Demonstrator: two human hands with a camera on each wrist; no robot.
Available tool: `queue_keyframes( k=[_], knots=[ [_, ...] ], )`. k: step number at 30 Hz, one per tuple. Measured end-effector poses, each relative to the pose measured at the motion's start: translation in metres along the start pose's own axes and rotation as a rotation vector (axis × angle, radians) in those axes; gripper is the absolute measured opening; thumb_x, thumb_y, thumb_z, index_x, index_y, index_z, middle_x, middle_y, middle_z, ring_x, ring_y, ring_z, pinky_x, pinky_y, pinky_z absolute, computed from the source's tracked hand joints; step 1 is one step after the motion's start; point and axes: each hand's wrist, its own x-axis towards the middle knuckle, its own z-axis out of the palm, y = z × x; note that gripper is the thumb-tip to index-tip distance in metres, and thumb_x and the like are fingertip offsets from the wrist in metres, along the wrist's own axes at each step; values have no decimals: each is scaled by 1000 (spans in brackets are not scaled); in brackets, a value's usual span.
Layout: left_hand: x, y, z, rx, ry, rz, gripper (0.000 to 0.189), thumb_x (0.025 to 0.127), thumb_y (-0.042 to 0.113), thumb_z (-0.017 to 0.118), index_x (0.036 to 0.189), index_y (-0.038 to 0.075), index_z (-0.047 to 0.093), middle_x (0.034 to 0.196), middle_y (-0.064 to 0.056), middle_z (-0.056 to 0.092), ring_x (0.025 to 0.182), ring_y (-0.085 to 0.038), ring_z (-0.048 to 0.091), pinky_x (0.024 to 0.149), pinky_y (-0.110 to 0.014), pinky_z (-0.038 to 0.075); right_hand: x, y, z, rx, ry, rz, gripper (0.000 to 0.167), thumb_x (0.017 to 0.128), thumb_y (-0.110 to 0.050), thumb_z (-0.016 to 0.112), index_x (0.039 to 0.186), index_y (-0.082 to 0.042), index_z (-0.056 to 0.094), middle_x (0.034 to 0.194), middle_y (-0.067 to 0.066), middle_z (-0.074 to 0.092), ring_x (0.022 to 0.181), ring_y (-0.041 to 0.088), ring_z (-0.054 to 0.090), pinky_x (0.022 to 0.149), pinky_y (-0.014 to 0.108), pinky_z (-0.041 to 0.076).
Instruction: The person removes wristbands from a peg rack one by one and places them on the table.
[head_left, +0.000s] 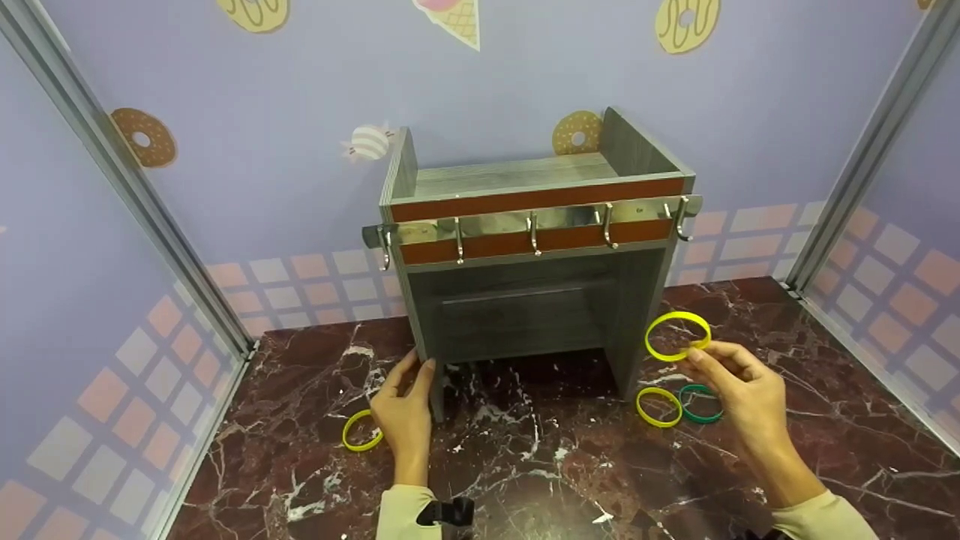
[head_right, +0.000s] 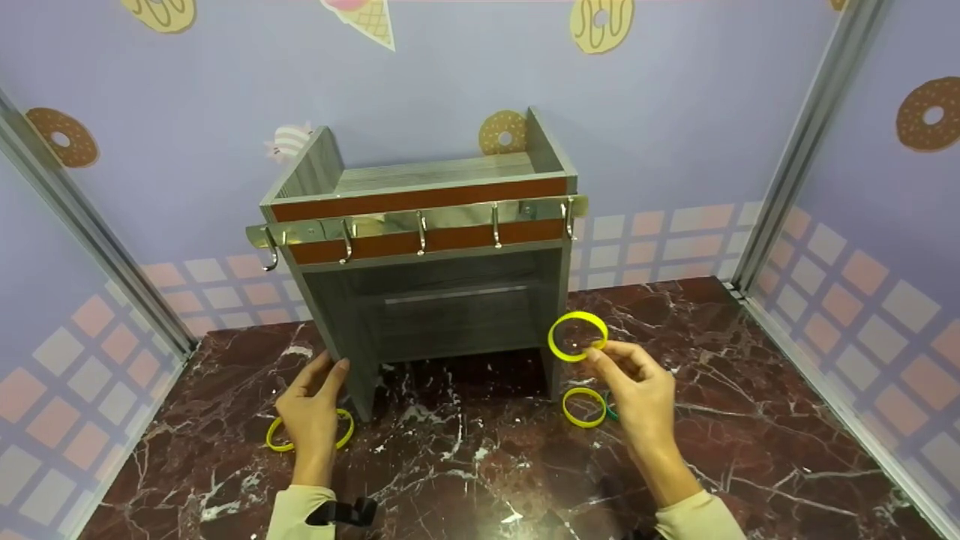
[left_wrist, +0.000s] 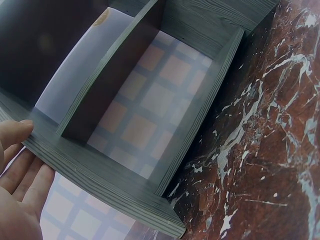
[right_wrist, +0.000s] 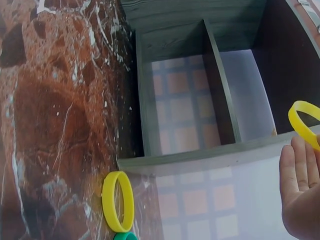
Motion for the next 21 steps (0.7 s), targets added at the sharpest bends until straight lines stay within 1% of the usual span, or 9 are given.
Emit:
queue_keyframes(
  k=[5, 9, 13, 16, 21],
  knots=[
    [-1, 1, 0, 4, -8, 0, 28, 93, 2, 83, 120, -3, 79, 111, -22, 77, 86, -16, 77, 73, -22, 61, 2, 0, -10, 4, 2, 9, 24, 98, 2, 74, 113, 20, 66, 96, 15, 77, 85, 25, 79, 83, 35, 63],
    [-1, 1, 0, 3, -5, -3, 27, 93, 3, 83, 119, -2, 79, 111, -21, 77, 88, -18, 77, 73, -22, 61, 5, 1, -18, -32, 39, 23, 25, 97, -3, 77, 112, 15, 69, 94, 13, 78, 82, 22, 79, 80, 33, 64],
    [-1, 0, 0, -1, 3, 2, 27, 92, 1, 84, 118, -3, 79, 109, -22, 77, 86, -14, 77, 73, -22, 62, 8, 3, -27, -43, 78, 28, 23, 96, -3, 79, 111, 12, 72, 92, 12, 79, 82, 21, 79, 77, 31, 64],
    [0, -1, 0, -1, 6, 7, 26, 91, 0, 84, 117, -4, 80, 107, -22, 77, 83, -11, 76, 73, -22, 62, 10, 5, -33, -8, 90, 27, 19, 96, -1, 78, 110, 12, 72, 93, 13, 79, 81, 22, 79, 77, 32, 64],
    [-1, 0, 0, 1, 8, 5, 26, 91, 0, 84, 117, -4, 80, 106, -21, 78, 83, -11, 76, 73, -22, 62, 12, 9, -42, 39, 117, 43, 12, 97, 3, 76, 106, 10, 74, 93, 11, 79, 80, 21, 79, 76, 31, 64]
  ],
)
